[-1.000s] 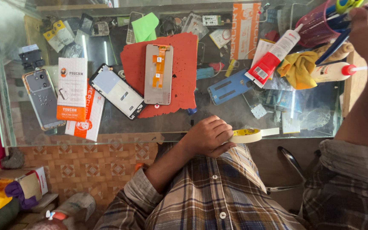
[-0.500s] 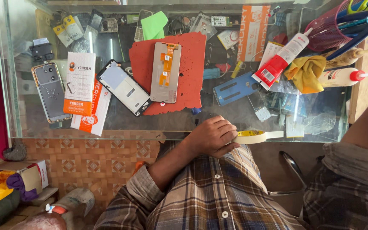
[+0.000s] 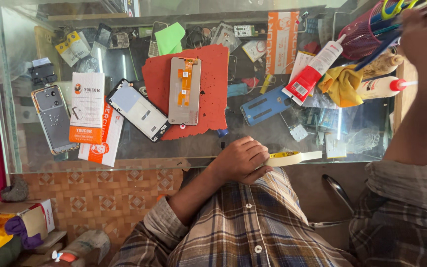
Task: The person wipes a disassembled phone with a cloth, then pulls strips of adhesive tape from a roll and applies them along the edge of the phone frame. They press the tape down around the frame, handle the phone's back cover, and finally pick up a tube of adhesive while holding the phone frame on the work mat.
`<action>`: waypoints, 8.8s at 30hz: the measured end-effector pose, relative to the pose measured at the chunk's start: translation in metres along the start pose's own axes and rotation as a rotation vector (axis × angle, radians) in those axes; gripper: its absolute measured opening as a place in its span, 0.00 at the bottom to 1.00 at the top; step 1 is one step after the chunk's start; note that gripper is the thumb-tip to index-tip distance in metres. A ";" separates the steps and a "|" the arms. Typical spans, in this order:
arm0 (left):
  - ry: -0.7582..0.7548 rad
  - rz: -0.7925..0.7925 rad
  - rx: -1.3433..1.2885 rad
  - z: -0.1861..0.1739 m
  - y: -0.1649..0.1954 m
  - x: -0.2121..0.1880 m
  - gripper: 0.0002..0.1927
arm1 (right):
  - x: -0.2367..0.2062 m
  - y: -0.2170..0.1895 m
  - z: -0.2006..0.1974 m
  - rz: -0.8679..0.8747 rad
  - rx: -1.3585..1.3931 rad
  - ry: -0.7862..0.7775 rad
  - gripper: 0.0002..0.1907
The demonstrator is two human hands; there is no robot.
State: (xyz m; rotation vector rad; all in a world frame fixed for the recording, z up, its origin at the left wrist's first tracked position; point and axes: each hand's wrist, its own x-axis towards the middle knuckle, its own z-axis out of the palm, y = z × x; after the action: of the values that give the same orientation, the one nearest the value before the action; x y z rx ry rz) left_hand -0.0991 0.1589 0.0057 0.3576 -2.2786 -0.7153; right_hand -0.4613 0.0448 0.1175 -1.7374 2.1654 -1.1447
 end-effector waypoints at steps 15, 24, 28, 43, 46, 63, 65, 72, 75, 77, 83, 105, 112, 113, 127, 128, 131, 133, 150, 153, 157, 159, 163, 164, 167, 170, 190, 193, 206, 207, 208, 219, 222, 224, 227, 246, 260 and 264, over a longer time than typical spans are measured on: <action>0.142 -0.255 -0.063 0.000 -0.003 0.006 0.11 | -0.032 -0.006 0.031 -0.298 -0.938 0.169 0.24; 0.090 -0.270 -0.136 -0.015 0.002 0.017 0.14 | -0.068 -0.030 0.022 -0.208 -0.723 0.127 0.41; 0.041 -0.266 -0.175 -0.018 -0.001 0.023 0.18 | -0.112 -0.051 0.020 -0.198 -0.732 0.029 0.33; 0.088 -0.322 -0.753 0.004 -0.032 0.039 0.13 | -0.148 -0.112 0.094 -0.265 0.061 -0.257 0.13; 0.054 -0.347 -0.723 0.003 -0.030 0.038 0.11 | -0.151 -0.113 0.089 -0.255 0.067 -0.188 0.09; -0.115 -0.257 -0.795 -0.003 -0.024 0.023 0.08 | -0.272 -0.043 0.007 0.490 -0.263 -0.091 0.05; -0.133 -0.264 -0.814 -0.005 -0.024 0.020 0.08 | -0.285 -0.046 0.013 0.514 -0.377 -0.123 0.10; -0.138 -0.234 -0.799 -0.008 -0.024 0.014 0.09 | -0.290 -0.049 0.033 0.242 -0.290 -0.083 0.23; -0.132 -0.225 -0.783 -0.009 -0.023 0.013 0.09 | -0.281 -0.041 0.036 0.230 -0.196 -0.083 0.18; -0.134 -0.247 -0.776 -0.013 -0.021 0.012 0.09 | -0.278 -0.036 0.034 0.197 -0.154 -0.081 0.14; -0.092 -0.192 -0.660 -0.028 -0.015 0.007 0.09 | -0.275 -0.034 0.030 0.372 0.190 -0.124 0.05; -0.001 -0.564 -0.209 -0.101 0.011 -0.003 0.11 | -0.244 -0.082 0.081 0.315 0.232 -0.328 0.06; -0.126 -0.773 -0.177 -0.123 0.034 -0.003 0.22 | -0.240 -0.106 0.055 0.351 0.795 -0.506 0.03; -0.134 -0.781 -0.125 -0.121 0.037 -0.002 0.23 | -0.239 -0.109 0.052 0.355 0.789 -0.538 0.03; 0.067 -0.938 -0.506 -0.148 0.041 -0.013 0.14 | -0.216 -0.137 0.067 0.541 0.877 -0.631 0.05; 0.067 -0.936 -0.446 -0.148 0.042 -0.012 0.14 | -0.216 -0.142 0.068 0.573 0.890 -0.634 0.05; 0.068 -0.907 -0.360 -0.151 0.039 -0.015 0.13 | -0.212 -0.155 0.070 0.629 0.872 -0.650 0.05; 0.103 -0.874 -0.392 -0.153 0.035 -0.018 0.13 | -0.206 -0.162 0.071 0.616 0.789 -0.666 0.06; 0.240 -0.846 -0.536 -0.165 0.031 -0.021 0.08 | -0.175 -0.197 0.058 0.638 0.908 -0.721 0.09; 0.288 -0.794 -0.486 -0.163 0.032 -0.019 0.08 | -0.171 -0.193 0.064 0.605 0.843 -0.727 0.09; 0.368 -0.667 -0.475 -0.160 0.030 -0.016 0.07 | -0.173 -0.183 0.067 0.654 0.851 -0.729 0.09; 0.356 -0.735 -0.567 -0.159 0.030 -0.014 0.07 | -0.171 -0.182 0.069 0.622 0.829 -0.723 0.09; 0.342 -0.637 -0.390 -0.162 0.029 -0.010 0.06 | -0.164 -0.200 0.062 0.580 0.766 -0.685 0.09; 0.339 -0.586 -0.294 -0.163 0.029 -0.010 0.08 | -0.164 -0.208 0.057 0.636 0.811 -0.672 0.08; 0.314 -0.519 -0.119 -0.163 0.028 -0.007 0.11 | -0.166 -0.233 0.036 0.727 0.881 -0.668 0.07; 0.307 -0.476 -0.067 -0.162 0.026 -0.003 0.11 | -0.162 -0.243 0.032 0.668 0.835 -0.705 0.06; 0.414 -0.704 -0.628 -0.147 0.023 -0.020 0.11 | -0.161 -0.184 0.067 0.476 0.861 -0.765 0.04; 0.466 -0.645 -0.645 -0.143 0.022 -0.021 0.10 | -0.162 -0.194 0.064 0.562 0.851 -0.749 0.03; 0.219 -0.583 -0.818 -0.155 0.003 -0.028 0.08 | -0.160 -0.194 0.078 0.454 0.875 -0.822 0.06; 0.161 -0.604 -0.842 -0.158 0.002 -0.026 0.08 | -0.161 -0.192 0.079 0.466 0.852 -0.827 0.06; 0.123 -0.587 -0.767 -0.161 0.002 -0.024 0.07 | -0.162 -0.189 0.080 0.478 0.830 -0.832 0.07; 0.037 -0.709 -0.496 -0.181 0.019 0.007 0.13 | -0.155 -0.194 0.081 0.245 0.661 -0.807 0.03; 0.057 -0.729 -0.445 -0.181 0.022 0.008 0.14 | -0.154 -0.197 0.076 0.225 0.656 -0.804 0.03; 0.051 -0.769 -0.404 -0.180 0.024 0.007 0.14 | -0.154 -0.199 0.075 0.209 0.638 -0.799 0.03; 0.088 -0.710 -0.350 -0.177 0.024 0.006 0.13 | -0.155 -0.200 0.075 0.193 0.636 -0.786 0.03; 0.354 -0.770 -0.301 -0.162 0.005 -0.013 0.09 | -0.171 -0.202 0.071 -0.014 0.887 -0.430 0.05; 0.226 -0.691 -0.639 -0.147 0.007 -0.022 0.17 | -0.170 -0.189 0.072 -0.008 0.975 -0.570 0.33; 0.169 -0.567 -0.752 -0.126 0.000 -0.026 0.25 | -0.194 -0.167 0.072 -0.046 0.601 -0.746 0.33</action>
State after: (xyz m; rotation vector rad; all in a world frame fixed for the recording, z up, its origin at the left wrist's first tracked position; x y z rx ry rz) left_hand 0.0075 0.1214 0.0666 0.6635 -1.5874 -1.6755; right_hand -0.2297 0.1747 0.1061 -1.5734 1.1983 -0.8299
